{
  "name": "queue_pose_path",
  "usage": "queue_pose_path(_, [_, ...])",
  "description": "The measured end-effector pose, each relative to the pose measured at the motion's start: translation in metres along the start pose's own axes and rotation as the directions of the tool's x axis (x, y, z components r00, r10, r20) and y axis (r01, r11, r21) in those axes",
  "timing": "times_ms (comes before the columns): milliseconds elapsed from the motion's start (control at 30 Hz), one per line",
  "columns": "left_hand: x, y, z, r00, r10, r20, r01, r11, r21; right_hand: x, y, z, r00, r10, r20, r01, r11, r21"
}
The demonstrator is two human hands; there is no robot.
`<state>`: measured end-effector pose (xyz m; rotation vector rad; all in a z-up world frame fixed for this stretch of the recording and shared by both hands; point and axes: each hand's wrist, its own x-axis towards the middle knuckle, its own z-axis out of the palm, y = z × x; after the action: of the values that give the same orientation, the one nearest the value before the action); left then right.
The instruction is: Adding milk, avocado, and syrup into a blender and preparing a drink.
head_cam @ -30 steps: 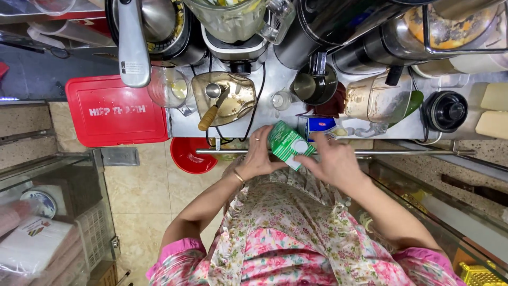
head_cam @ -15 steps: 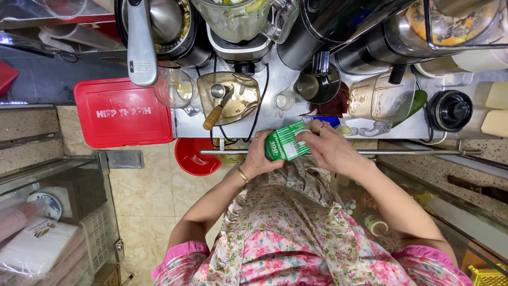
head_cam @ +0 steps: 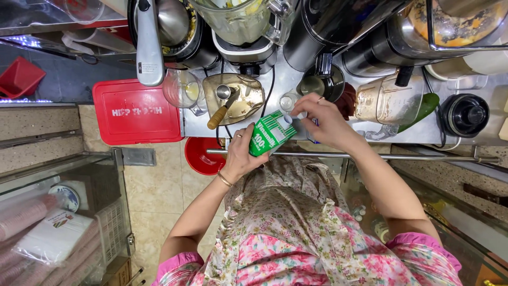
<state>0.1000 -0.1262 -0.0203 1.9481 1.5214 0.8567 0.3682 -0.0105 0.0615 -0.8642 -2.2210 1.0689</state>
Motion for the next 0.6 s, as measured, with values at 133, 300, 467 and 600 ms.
queue_pose_path(133, [0.005, 0.003, -0.002, 0.998, -0.062, 0.026, 0.061, 0.998, 0.032, -0.008, 0.0, -0.008, 0.956, 0.279, -0.09, -0.262, 0.95, 0.169])
queue_pose_path(300, [0.015, 0.007, 0.004, 0.995, -0.098, 0.018, 0.095, 0.987, 0.13, -0.049, 0.016, 0.014, 0.889, 0.444, -0.114, -0.368, 0.838, 0.402])
queue_pose_path(467, [0.026, 0.014, 0.012, 0.989, -0.145, 0.035, 0.136, 0.973, 0.188, -0.085, 0.016, 0.037, 0.85, 0.525, -0.031, -0.478, 0.795, 0.372])
queue_pose_path(600, [0.032, 0.019, 0.016, 0.981, -0.186, 0.047, 0.171, 0.96, 0.222, -0.11, 0.02, 0.054, 0.833, 0.55, 0.053, -0.526, 0.76, 0.381])
